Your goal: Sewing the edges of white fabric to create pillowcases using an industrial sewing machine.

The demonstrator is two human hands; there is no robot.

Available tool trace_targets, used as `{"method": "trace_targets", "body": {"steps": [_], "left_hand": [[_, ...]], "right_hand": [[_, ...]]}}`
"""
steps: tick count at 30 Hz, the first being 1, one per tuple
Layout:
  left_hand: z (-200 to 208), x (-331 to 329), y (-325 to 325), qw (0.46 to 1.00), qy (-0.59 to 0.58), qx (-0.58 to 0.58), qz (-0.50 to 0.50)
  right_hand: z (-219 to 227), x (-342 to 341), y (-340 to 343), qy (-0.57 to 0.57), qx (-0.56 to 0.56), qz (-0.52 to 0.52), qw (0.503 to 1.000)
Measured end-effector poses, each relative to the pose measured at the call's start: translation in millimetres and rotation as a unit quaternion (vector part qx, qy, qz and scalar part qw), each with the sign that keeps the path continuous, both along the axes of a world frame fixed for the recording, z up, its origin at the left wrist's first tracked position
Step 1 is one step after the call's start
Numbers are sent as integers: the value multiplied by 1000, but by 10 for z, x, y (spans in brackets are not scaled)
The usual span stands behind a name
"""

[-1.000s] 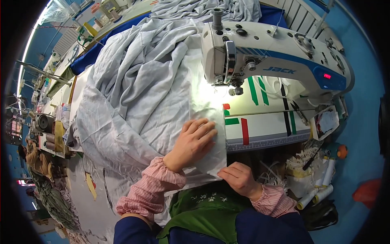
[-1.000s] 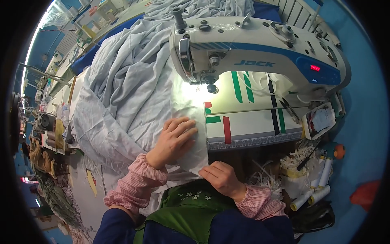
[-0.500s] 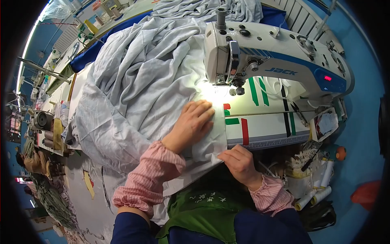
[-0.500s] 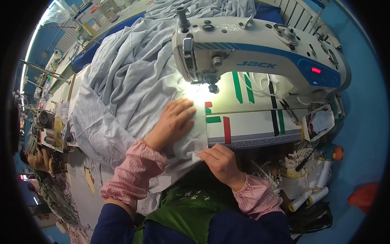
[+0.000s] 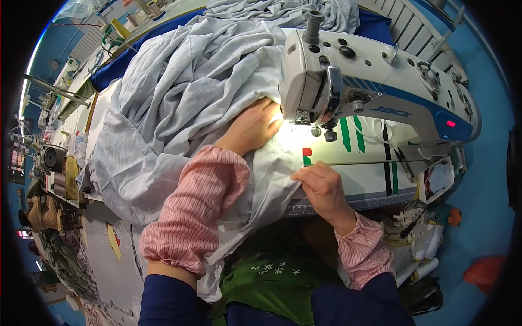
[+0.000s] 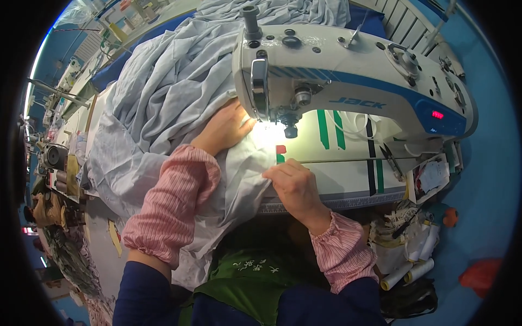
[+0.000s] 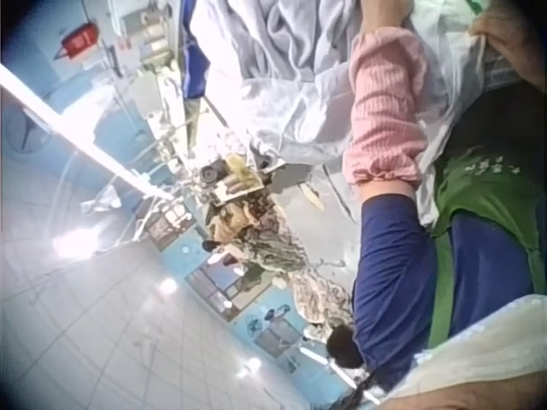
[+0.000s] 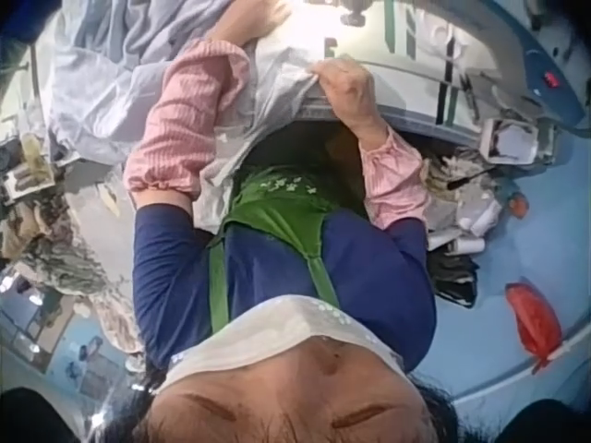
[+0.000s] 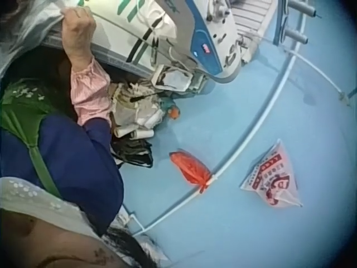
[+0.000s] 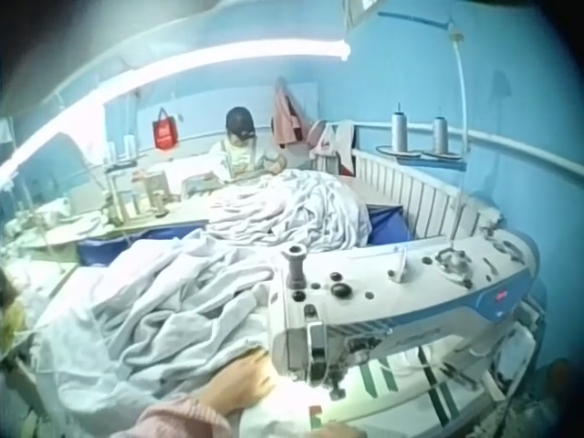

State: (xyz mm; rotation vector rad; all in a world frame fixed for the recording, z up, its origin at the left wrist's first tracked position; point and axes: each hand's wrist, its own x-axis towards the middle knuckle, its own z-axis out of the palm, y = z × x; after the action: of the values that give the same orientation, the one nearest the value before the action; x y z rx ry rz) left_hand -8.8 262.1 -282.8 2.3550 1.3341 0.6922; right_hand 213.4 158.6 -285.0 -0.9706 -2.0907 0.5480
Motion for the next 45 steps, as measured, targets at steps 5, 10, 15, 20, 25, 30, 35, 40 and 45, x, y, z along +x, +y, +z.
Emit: {"method": "trace_targets", "body": {"steps": [5, 10, 15, 20, 25, 30, 35, 40, 45], "left_hand": [[-131, -138, 433, 996, 3, 80, -45], [-362, -149, 967, 986, 42, 162, -27], [-38, -278, 1677, 1000, -17, -7, -7], [1280, -139, 1728, 706, -568, -312, 286], [1428, -531, 682, 868, -481, -86, 84], [160, -482, -2033, 964, -262, -28, 36], [-996, -257, -3511, 948, -130, 15, 290], [-1746, -486, -3817, 936, -49, -3, 349], [-1193, -508, -4015, 933, -208, -20, 293]], "right_hand": [[11, -58, 301, -5, 1, 13, 1000], [-44, -72, 529, -20, -17, -5, 1000], [-20, -198, 557, -31, 47, -16, 998], [-131, 14, 495, -85, 48, -48, 994], [-83, -2, -86, -53, 102, -84, 990], [-299, 107, -1393, 6, -31, 16, 999], [-590, 176, -2113, -8, -141, 66, 988], [-305, -6, -2073, -25, -132, 92, 987], [-118, -51, -2080, -13, -81, 120, 989]]}}
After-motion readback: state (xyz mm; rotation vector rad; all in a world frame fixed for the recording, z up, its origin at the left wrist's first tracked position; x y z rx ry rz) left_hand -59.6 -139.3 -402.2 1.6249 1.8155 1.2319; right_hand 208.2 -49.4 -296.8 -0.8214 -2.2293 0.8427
